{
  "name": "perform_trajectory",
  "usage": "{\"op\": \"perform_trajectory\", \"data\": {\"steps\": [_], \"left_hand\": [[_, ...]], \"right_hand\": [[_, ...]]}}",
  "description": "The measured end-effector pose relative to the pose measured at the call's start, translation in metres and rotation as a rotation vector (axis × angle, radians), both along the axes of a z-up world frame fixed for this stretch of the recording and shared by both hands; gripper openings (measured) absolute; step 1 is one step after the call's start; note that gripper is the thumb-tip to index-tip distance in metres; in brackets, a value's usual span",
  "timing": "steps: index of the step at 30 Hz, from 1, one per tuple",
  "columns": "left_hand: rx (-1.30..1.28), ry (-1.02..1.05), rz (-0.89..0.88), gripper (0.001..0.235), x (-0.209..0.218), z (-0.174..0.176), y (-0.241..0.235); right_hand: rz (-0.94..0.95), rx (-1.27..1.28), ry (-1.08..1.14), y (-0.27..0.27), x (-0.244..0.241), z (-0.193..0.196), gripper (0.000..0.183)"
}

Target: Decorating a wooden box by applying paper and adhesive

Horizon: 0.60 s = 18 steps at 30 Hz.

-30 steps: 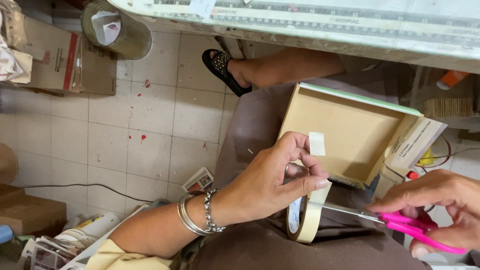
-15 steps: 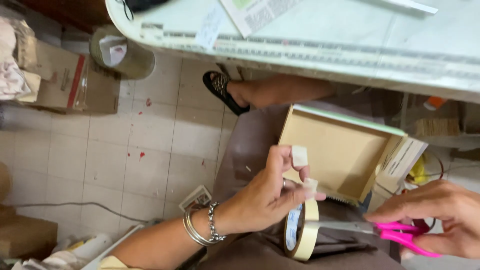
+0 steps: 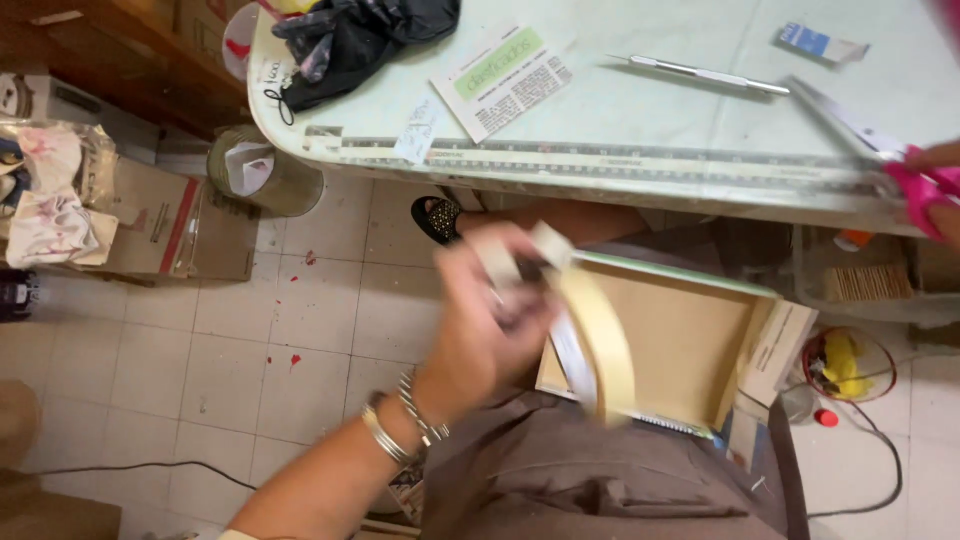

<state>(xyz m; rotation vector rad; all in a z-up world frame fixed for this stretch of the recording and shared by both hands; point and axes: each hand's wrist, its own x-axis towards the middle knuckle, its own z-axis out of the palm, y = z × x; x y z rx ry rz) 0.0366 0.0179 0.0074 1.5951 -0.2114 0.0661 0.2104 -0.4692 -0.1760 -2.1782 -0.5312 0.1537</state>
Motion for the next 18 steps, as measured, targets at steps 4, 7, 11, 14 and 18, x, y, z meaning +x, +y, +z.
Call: {"op": "perform_trajectory", "data": {"steps": [4, 7, 11, 14, 18], "left_hand": [[0.200, -0.032, 0.220, 0.055, 0.052, 0.026, 0.016], [0.476, -0.067, 0.293, 0.056, 0.082, 0.032, 0.019], [0.639, -0.063, 0.344, 0.055, 0.111, 0.023, 0.021], [0.678, -0.111, 0.373, 0.056, 0.119, 0.022, 0.024], [0.592, -0.282, 0.384, 0.050, 0.100, 0.028, 0.012]], "right_hand": [[0.011, -0.409, -0.264, 0.091, -0.026, 0.108, 0.046], [-0.521, -0.052, 0.235, 0.156, -0.048, 0.168, 0.045], [-0.001, -0.220, -0.475, 0.200, -0.101, 0.211, 0.030], [-0.041, -0.283, -0.543, 0.226, -0.120, 0.217, 0.031], [-0.046, -0.119, -0.414, 0.244, -0.133, 0.224, 0.030]]}}
